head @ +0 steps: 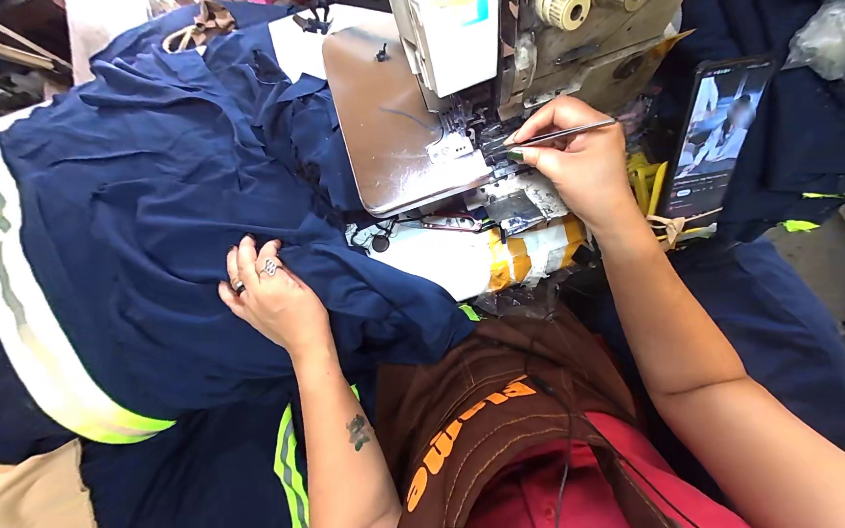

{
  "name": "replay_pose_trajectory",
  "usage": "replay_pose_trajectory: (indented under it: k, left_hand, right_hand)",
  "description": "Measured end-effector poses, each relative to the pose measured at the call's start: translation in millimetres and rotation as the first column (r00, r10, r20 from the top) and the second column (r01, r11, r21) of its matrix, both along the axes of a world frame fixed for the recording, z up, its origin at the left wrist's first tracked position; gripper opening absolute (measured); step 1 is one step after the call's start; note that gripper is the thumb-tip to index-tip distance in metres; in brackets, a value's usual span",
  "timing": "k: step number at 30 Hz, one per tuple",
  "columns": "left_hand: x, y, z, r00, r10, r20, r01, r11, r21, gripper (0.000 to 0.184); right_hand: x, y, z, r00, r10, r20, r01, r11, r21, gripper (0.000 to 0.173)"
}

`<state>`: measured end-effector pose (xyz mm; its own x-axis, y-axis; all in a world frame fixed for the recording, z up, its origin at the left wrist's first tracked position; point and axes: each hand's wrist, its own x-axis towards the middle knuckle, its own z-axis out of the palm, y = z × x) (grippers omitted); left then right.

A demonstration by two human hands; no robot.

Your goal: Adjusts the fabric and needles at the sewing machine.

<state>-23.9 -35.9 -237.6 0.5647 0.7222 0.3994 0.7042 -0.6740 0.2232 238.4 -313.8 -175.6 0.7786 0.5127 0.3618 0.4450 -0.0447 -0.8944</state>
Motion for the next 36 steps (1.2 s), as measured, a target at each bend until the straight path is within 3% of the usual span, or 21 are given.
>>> replay_pose_trajectory:
  k: [8,14,20,23,27,29,31,33,36]
  left_hand:
    - [0.3,0.5,-0.5,1.0,0.001,-0.007,-0.001,1.0,0.009,0.04]
    - [0.0,0.7,-0.7,1.0,0.0,-0.008,0.001,1.0,0.012,0.04]
    - [0.0,0.7,0.1,1.0,-0.01,-0.006,0.01,1.0,0.007,0.04]
    - [-0.6,1.9,0.6,1.0,-0.018,0.003,0.018,1.0,-0.005,0.041]
    - [-1.5,-11.5,7.9,0.975,-0.021,0.221,0.012,0.999,0.042,0.039]
    - [7.5,-35.3,24.8,0.921,-0.096,0.377,0.052,0.991,0.124,0.037]
    - [21.4,-67.1,50.2,0.808,-0.329,0.488,0.288,0.944,0.16,0.03]
    - [38.3,-102.1,79.5,0.624,-0.532,0.573,0.592,0.8,0.099,0.027]
    - [58.2,-150.3,112.8,0.371,-0.591,0.716,0.871,0.488,-0.049,0.034]
  right_hand:
    - [-4.5,-5.1,-4.2,0.998,0.035,0.057,-0.033,0.999,-0.021,0.014]
    - [-7.7,-6.5,-7.1,0.966,0.043,0.256,-0.007,0.99,-0.138,0.01]
    - [-11.8,-7.7,-7.9,0.862,0.068,0.502,0.042,0.978,-0.205,0.011]
    - [-10.5,-7.0,-11.8,0.907,0.019,0.422,0.02,0.996,-0.089,0.012]
    - [-6.3,-13.4,-4.1,1.0,-0.021,0.013,0.015,0.938,0.346,0.015]
    - [-8.0,-23.2,7.4,0.994,-0.01,-0.107,0.06,0.881,0.47,0.02]
    - [-16.4,-33.5,21.5,0.986,0.017,-0.163,0.076,0.833,0.548,0.022]
    - [-31.9,-42.7,37.3,0.981,0.102,-0.164,0.017,0.8,0.6,0.022]
    - [-66.2,-54.0,60.4,0.966,0.236,-0.11,-0.126,0.795,0.593,0.021]
